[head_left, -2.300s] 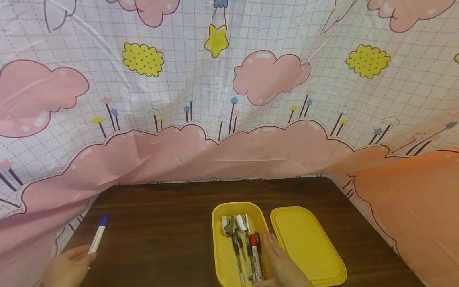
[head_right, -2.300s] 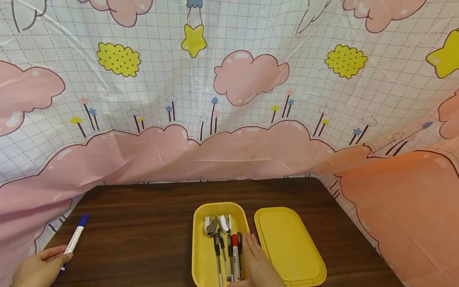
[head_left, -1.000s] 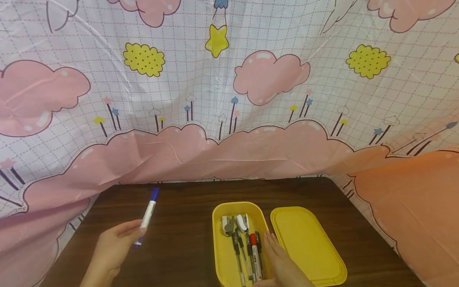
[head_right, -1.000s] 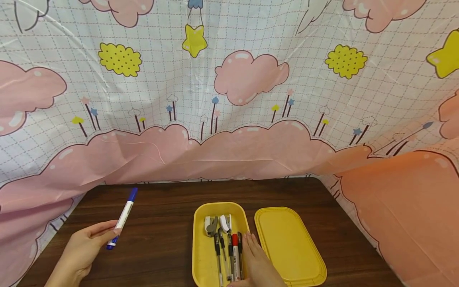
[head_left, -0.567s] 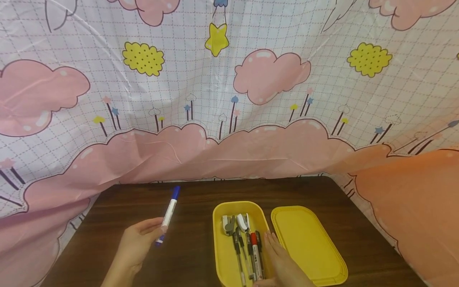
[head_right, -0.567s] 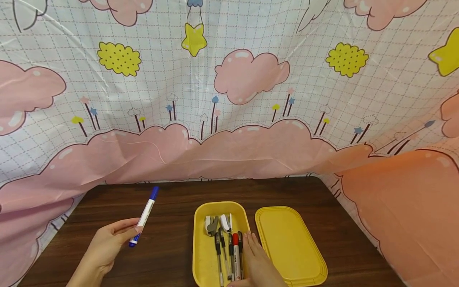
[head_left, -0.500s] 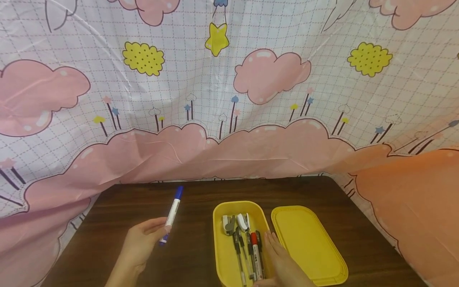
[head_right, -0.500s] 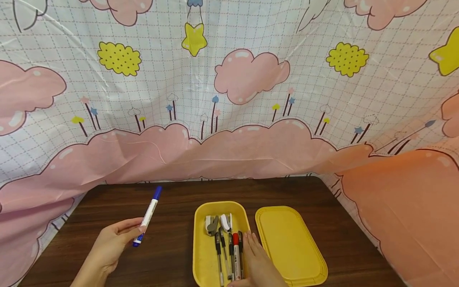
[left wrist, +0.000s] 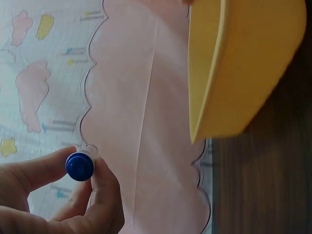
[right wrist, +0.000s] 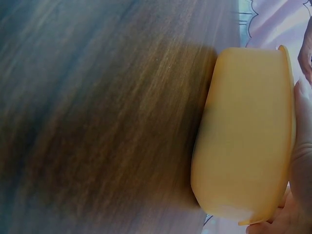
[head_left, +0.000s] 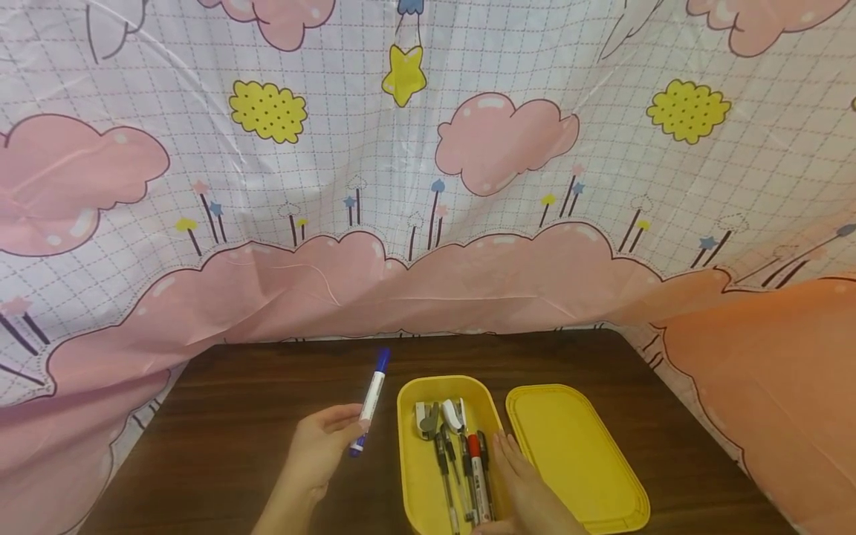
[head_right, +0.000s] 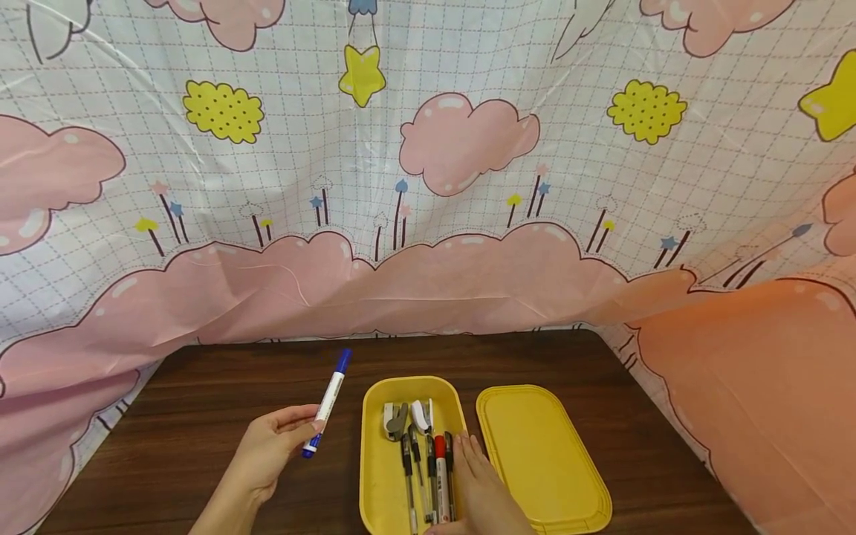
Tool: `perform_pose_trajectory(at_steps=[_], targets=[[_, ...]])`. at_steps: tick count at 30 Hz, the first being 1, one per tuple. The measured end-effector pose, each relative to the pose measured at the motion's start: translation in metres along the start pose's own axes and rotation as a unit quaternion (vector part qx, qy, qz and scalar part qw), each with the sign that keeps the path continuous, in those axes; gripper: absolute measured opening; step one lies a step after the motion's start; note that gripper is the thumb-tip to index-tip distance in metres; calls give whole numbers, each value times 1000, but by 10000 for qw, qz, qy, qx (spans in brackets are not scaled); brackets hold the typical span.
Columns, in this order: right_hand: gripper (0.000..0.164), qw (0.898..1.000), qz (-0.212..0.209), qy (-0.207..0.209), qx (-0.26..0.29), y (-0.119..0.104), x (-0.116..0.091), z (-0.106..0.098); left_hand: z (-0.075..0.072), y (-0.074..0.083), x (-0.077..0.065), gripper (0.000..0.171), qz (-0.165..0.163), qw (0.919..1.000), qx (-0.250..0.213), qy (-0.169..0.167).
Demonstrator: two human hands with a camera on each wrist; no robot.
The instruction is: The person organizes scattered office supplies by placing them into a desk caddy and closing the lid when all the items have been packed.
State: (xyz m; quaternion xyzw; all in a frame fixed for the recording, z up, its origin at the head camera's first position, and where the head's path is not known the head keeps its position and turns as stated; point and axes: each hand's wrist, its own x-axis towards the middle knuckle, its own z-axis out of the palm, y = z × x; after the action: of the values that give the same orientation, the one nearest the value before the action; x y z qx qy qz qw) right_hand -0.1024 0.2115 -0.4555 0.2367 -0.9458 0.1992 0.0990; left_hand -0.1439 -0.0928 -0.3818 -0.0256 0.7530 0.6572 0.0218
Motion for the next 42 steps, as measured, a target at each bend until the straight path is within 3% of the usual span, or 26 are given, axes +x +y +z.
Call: perform_pose_trajectory(at_steps=[7, 11, 19, 31, 42], targets=[[121, 9997, 142, -106, 159, -3, 0, -2, 32, -2, 0, 30, 79, 9997, -32, -215], [123, 9983, 357, -271, 374, -5, 2, -3, 43, -4, 1, 30, 102, 9996, -85, -261], [124, 9981, 397, -306, 368, -7, 2, -6, 64, -8, 2, 28, 58, 9987, -324, -383], [125, 9961, 598, -323, 563, -7, 1, -5, 96, -18, 0, 22, -71, 9995, 46, -316], [124, 9994, 295, -44, 151, -5, -2, -1, 128, -35, 1, 19, -252, 9983, 103, -520]])
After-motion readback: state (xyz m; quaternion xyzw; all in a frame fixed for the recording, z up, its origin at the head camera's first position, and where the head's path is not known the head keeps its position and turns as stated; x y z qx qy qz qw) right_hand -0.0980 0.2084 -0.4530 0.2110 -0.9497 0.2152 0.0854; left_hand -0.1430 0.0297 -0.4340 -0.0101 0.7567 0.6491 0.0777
